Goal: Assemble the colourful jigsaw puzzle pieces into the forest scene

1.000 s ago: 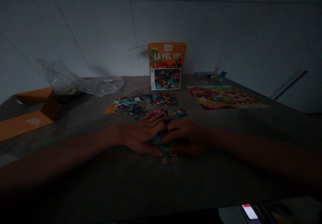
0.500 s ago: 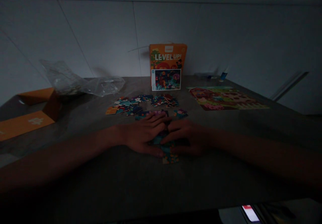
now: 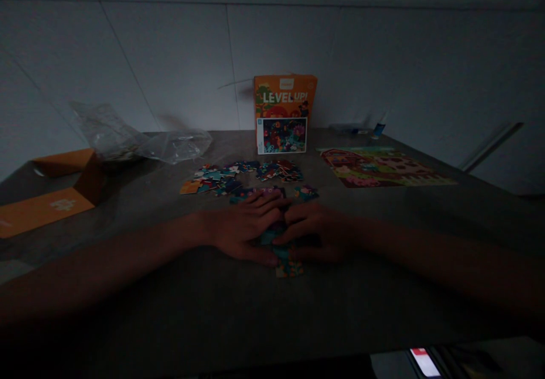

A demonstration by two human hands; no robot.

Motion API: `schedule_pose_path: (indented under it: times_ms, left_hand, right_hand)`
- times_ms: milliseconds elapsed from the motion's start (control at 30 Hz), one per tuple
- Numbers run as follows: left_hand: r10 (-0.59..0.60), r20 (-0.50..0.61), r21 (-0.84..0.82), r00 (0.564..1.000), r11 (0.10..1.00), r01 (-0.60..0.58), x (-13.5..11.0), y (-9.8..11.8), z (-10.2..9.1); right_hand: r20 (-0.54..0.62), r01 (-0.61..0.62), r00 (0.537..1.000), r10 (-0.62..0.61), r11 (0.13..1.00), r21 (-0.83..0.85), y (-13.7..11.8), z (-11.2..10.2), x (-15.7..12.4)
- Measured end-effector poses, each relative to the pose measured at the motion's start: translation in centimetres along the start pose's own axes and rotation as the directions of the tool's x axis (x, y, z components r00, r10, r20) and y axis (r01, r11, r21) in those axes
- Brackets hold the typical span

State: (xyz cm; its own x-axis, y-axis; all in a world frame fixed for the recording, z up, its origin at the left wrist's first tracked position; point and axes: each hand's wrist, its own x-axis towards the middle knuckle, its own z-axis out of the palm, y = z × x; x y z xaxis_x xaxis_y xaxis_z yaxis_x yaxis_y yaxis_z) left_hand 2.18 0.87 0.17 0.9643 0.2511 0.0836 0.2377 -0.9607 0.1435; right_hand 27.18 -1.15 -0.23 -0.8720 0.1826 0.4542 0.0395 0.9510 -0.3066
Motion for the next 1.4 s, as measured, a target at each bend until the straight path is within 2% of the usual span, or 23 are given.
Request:
schedule_pose_path:
  times_ms: [133,300,467,633,1033,1200,1400]
  left_hand:
    - [0.002,0.011,0.008,1.0,1.0,-0.002,0.05,0.14,-0.25]
    - [-0.026,0.047,-0.007,0.999,1.0,0.026,0.2,0.57,-0.82]
    - [-0.051,0.062,0.007,0.997,0.999,0.051,0.18,0.65,-0.78]
    - [-0.028,0.021,0.029,0.999,0.999,0.027,0.16,0.49,-0.43]
    - [-0.008,-0.021,-0.026,1.0,1.0,0.008,0.06,0.37,-0.43]
    - [-0.027,0.004,-0.021,1.0,0.999,0.027,0.05,0.36,-0.5]
    - [-0.016,-0.017,-0.021,1.0,1.0,0.015,0.04,0.35,-0.43]
  right_hand:
    - [0.003,-0.025,1.0,0.024,1.0,0.02,0.16,0.13,0.01]
    - [-0.026,-0.075,0.996,0.08,0.984,0.159,0.57,0.24,0.12]
    - [-0.015,-0.12,0.992,0.123,0.984,0.135,0.71,0.26,-0.05]
    - [-0.023,-0.145,0.989,0.147,0.986,0.08,0.75,0.37,-0.38]
    - [-0.02,-0.103,0.994,0.107,0.986,0.127,0.46,0.13,0.09]
    - [-0.013,-0.091,0.996,0.093,0.986,0.141,0.55,0.15,-0.03]
    - [0.025,-0.074,0.997,0.072,0.992,0.105,0.32,-0.07,0.04]
